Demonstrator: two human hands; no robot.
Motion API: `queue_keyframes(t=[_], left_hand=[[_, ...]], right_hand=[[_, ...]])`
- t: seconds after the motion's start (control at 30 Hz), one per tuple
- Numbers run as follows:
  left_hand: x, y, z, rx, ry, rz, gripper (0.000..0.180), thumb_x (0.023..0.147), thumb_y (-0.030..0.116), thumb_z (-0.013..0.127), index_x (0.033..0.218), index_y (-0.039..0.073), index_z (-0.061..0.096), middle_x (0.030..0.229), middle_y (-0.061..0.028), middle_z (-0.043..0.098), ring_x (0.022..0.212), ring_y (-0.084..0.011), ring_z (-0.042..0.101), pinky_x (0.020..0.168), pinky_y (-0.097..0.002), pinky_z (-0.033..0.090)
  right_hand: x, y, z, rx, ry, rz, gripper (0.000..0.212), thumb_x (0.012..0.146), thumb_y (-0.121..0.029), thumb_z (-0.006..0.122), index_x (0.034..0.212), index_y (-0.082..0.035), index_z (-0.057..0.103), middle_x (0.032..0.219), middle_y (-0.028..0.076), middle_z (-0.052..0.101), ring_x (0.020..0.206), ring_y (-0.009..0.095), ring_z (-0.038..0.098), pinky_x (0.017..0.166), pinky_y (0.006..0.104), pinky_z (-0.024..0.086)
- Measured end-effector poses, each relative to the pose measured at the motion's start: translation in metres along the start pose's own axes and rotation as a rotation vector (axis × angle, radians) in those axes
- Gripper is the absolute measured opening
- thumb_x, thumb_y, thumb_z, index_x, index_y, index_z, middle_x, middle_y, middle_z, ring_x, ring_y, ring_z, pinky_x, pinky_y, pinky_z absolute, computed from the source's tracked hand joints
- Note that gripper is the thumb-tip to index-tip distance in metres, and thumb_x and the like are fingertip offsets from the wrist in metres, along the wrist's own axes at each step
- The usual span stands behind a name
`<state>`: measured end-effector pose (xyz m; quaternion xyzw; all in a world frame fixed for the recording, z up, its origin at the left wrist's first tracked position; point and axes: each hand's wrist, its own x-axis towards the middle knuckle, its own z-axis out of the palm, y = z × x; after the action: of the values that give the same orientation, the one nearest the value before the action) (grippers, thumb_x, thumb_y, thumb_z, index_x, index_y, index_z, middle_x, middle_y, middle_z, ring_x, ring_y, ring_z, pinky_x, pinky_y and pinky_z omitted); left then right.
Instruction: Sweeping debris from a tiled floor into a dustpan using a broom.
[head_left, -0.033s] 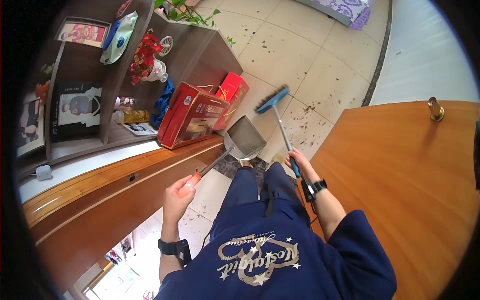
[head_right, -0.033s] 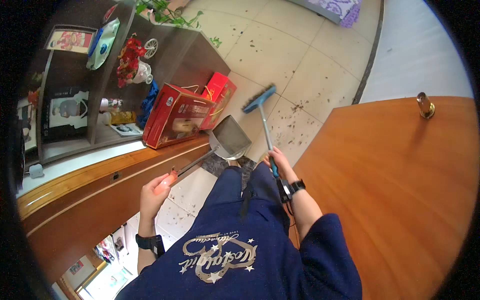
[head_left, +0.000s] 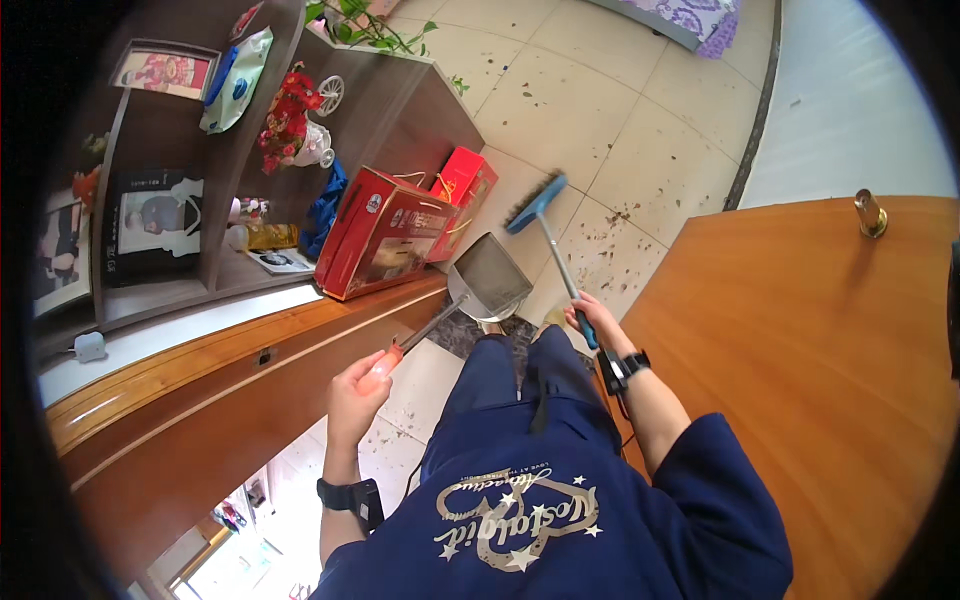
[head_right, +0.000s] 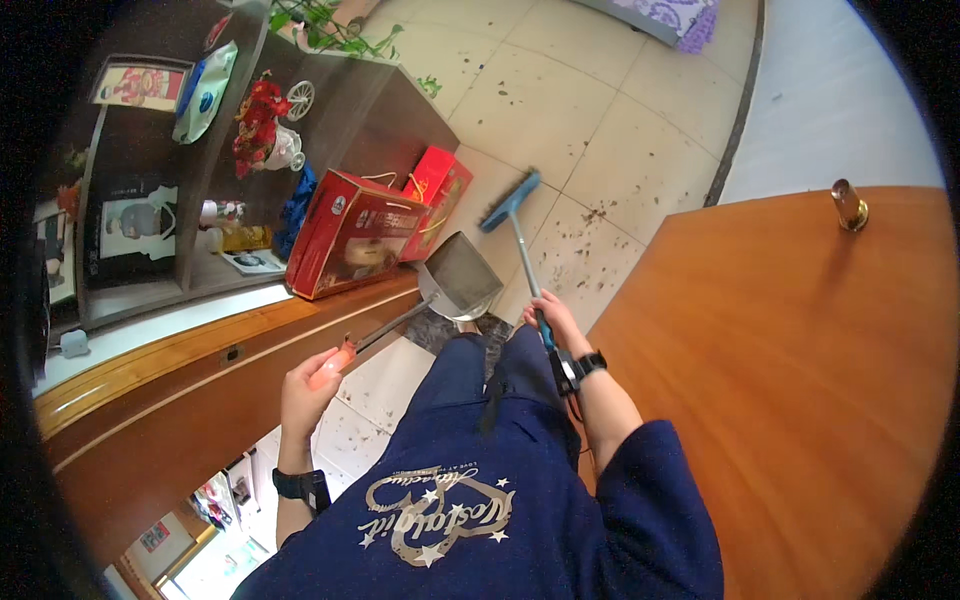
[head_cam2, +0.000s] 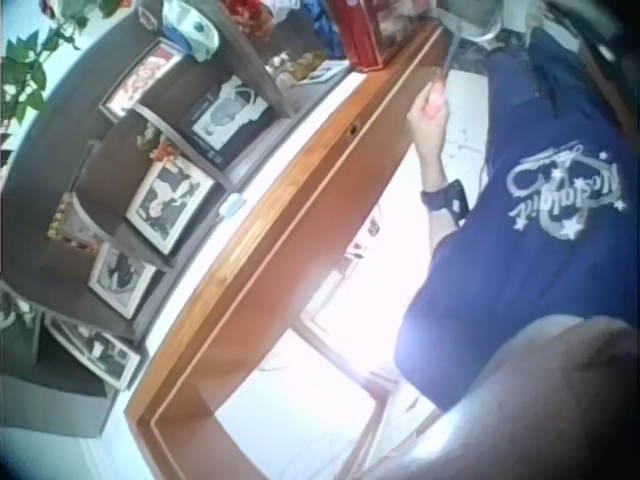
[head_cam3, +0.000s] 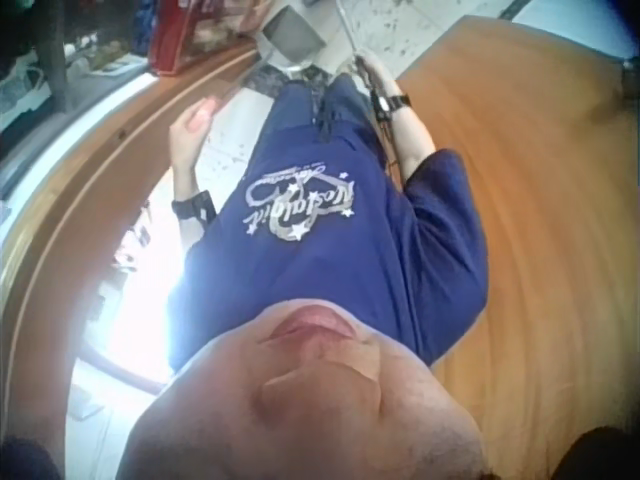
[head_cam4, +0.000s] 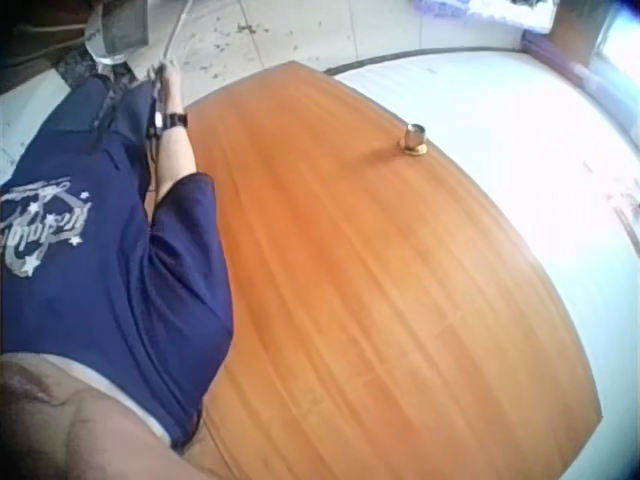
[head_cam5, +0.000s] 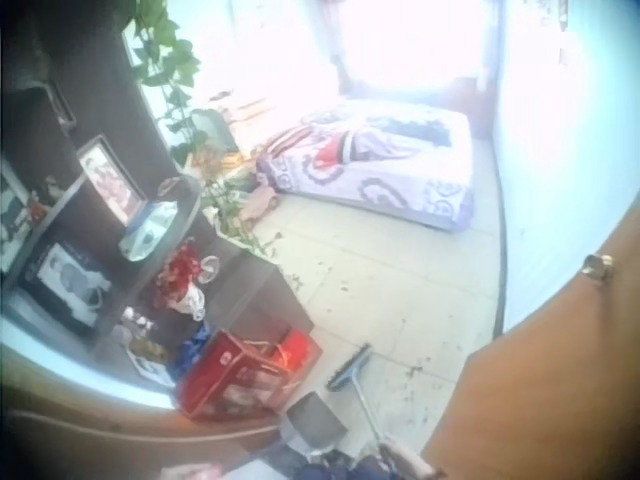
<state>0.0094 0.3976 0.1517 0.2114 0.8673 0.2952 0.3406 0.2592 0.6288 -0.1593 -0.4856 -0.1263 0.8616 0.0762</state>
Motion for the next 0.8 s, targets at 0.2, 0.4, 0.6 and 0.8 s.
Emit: queue_keyframes(t=[0.2,0.4,0.6,0.8], left_hand=[[0.007,-0.001,0.002,0.071,-0.022,0.009,0.037,0.068,0.011,0.06,0.103,-0.002,0.058,0.09,-0.0113,0.063,0.083,-0.0132,0.059,0.074,-0.0244,0.045],[0.045,0.016,0.021,0.027,-0.074,0.157,0.035,0.069,0.013,0.061,0.1,-0.002,0.059,0.088,-0.011,0.064,0.079,-0.0123,0.06,0.07,-0.025,0.047],[0.127,0.044,0.054,0.029,-0.09,0.268,0.033,0.073,0.024,0.063,0.093,-0.001,0.062,0.079,-0.0109,0.065,0.074,-0.0115,0.06,0.067,-0.0246,0.047],[0.24,0.075,0.098,-0.079,-0.231,0.306,0.035,0.07,0.026,0.06,0.091,-0.002,0.062,0.078,-0.0116,0.064,0.073,-0.0116,0.06,0.066,-0.025,0.046]], right_hand=[[0.006,-0.016,-0.04,-0.036,-0.006,0.234,0.031,0.081,0.005,0.046,0.109,-0.005,0.037,0.077,0.015,0.049,0.05,0.007,0.038,0.04,0.0169,0.035],[-0.047,-0.036,-0.092,-0.012,0.14,0.163,0.024,0.08,0.003,0.047,0.103,-0.003,0.042,0.075,0.014,0.048,0.05,0.007,0.041,0.041,0.0169,0.037],[-0.071,-0.027,-0.084,-0.056,0.178,0.022,0.021,0.081,0.002,0.045,0.102,0.001,0.042,0.07,0.01,0.049,0.048,0.006,0.04,0.039,0.0159,0.036],[-0.117,0.007,-0.043,-0.087,0.275,-0.09,0.047,0.082,-0.001,0.048,0.126,-0.005,0.033,0.069,0.007,0.05,0.049,0.006,0.042,0.04,0.0162,0.036]])
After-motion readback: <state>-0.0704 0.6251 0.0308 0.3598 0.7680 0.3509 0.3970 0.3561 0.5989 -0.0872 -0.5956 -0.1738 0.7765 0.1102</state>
